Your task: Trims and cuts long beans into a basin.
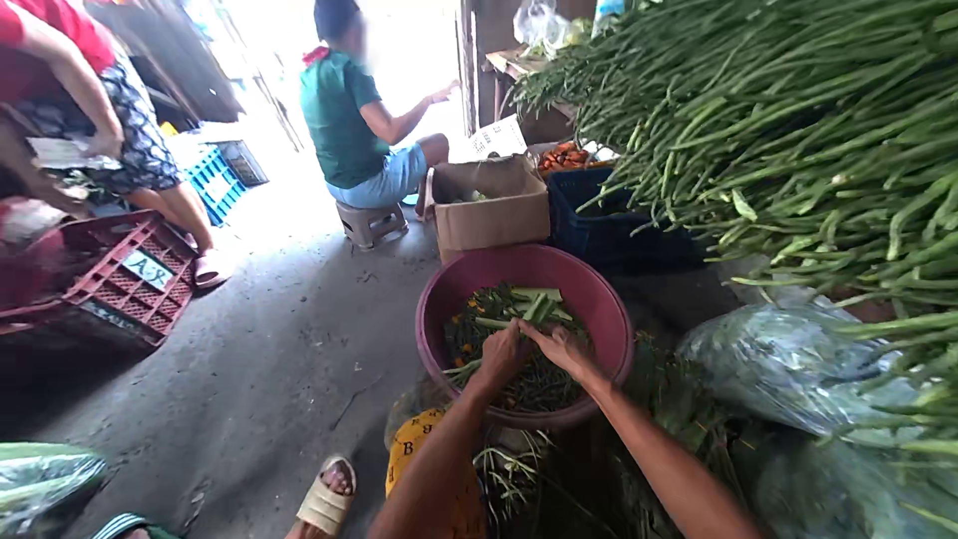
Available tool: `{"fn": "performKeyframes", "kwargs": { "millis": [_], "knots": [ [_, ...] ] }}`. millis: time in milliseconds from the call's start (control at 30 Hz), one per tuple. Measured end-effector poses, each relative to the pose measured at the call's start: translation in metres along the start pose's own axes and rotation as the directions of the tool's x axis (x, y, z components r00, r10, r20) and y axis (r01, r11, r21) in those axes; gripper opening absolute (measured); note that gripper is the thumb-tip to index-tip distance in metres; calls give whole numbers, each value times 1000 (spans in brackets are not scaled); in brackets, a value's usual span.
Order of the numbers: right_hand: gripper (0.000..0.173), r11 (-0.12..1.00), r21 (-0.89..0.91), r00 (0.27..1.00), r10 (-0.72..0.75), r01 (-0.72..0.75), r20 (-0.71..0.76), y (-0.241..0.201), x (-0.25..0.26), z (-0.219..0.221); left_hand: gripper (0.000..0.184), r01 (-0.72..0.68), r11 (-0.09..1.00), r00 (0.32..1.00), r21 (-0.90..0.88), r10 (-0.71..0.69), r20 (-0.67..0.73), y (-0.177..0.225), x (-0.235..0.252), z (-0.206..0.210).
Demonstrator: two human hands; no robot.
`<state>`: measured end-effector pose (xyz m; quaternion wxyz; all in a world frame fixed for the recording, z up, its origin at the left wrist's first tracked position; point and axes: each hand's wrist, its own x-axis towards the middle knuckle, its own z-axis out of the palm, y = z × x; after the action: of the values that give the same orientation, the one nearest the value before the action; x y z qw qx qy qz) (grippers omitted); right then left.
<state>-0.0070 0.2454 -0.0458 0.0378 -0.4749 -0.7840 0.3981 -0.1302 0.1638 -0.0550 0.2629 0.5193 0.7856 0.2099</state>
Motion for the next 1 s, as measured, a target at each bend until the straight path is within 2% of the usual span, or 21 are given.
{"fn": "performKeyframes", "kwargs": {
  "millis": [100,300,500,633,733,900,1000],
  "knots": [
    [79,999,46,1000,29,-29,-7,-1,2,6,45,41,999,999,27,-41,-4,3,-2,-1],
    [84,995,3,995,95,-95,-42,-1,3,14,45,67,991,998,117,-64,-23,4,-3,2],
    [79,985,149,993,93,-82,-70,4,5,25,46,107,970,994,220,-101,-38,7,-3,2],
    [78,957,270,993,118,-110,-12,9,7,28,46,129,959,992,254,-122,-43,6,0,6],
    [70,931,341,991,121,-133,56,11,9,30,44,128,954,992,271,-122,-40,6,-1,5],
    [77,956,257,987,113,-138,111,8,11,25,46,85,946,996,313,-79,-31,4,-1,8],
    [65,931,316,980,146,-182,132,0,6,20,46,65,950,998,304,-61,-24,3,-2,8]
  ]
}}
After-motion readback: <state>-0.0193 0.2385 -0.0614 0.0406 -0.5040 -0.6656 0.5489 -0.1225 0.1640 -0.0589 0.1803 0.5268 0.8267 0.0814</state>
